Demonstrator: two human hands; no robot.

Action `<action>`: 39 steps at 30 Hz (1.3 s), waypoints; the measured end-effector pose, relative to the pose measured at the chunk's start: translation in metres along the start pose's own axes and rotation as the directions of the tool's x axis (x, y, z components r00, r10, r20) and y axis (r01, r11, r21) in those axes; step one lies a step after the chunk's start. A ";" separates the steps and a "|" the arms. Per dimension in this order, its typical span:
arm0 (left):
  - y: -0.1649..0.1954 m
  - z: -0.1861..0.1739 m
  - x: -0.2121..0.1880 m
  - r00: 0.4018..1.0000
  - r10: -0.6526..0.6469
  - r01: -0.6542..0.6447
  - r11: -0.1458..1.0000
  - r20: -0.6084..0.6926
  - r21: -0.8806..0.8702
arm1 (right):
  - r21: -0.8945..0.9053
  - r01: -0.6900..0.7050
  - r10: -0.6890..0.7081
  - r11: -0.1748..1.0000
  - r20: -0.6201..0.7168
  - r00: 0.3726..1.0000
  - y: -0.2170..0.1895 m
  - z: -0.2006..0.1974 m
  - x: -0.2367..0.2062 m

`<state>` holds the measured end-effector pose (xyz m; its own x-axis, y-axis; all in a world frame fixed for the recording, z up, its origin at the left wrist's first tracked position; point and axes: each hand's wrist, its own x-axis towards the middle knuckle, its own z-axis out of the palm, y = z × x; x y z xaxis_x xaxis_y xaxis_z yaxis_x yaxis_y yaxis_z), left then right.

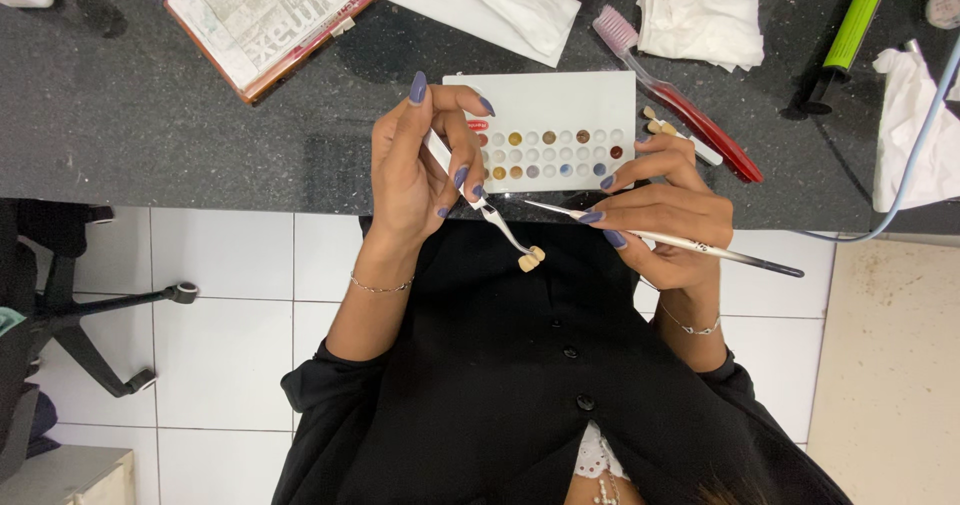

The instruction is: The person holds a dental crown with tweezers in one hand and uses a fine brush in the other to apply and shape porcelain material on the crown, dipping the brush toward a shade guide palette between applications. They work over a lab bench with tissues, a toothbrush, and other dental prosthetic pieces nearby.

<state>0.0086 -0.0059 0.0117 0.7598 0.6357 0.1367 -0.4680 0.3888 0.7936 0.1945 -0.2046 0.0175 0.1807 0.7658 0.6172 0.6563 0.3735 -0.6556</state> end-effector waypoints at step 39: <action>-0.001 -0.003 -0.002 1.000 0.016 -0.016 1.000 0.008 0.019 | 0.014 0.015 -0.015 1.000 -0.029 0.999 0.001 0.002 0.000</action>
<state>0.0064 -0.0057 0.0085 0.7559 0.6362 0.1543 -0.4714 0.3654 0.8027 0.1934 -0.2035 0.0163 0.1921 0.7447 0.6391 0.6489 0.3922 -0.6520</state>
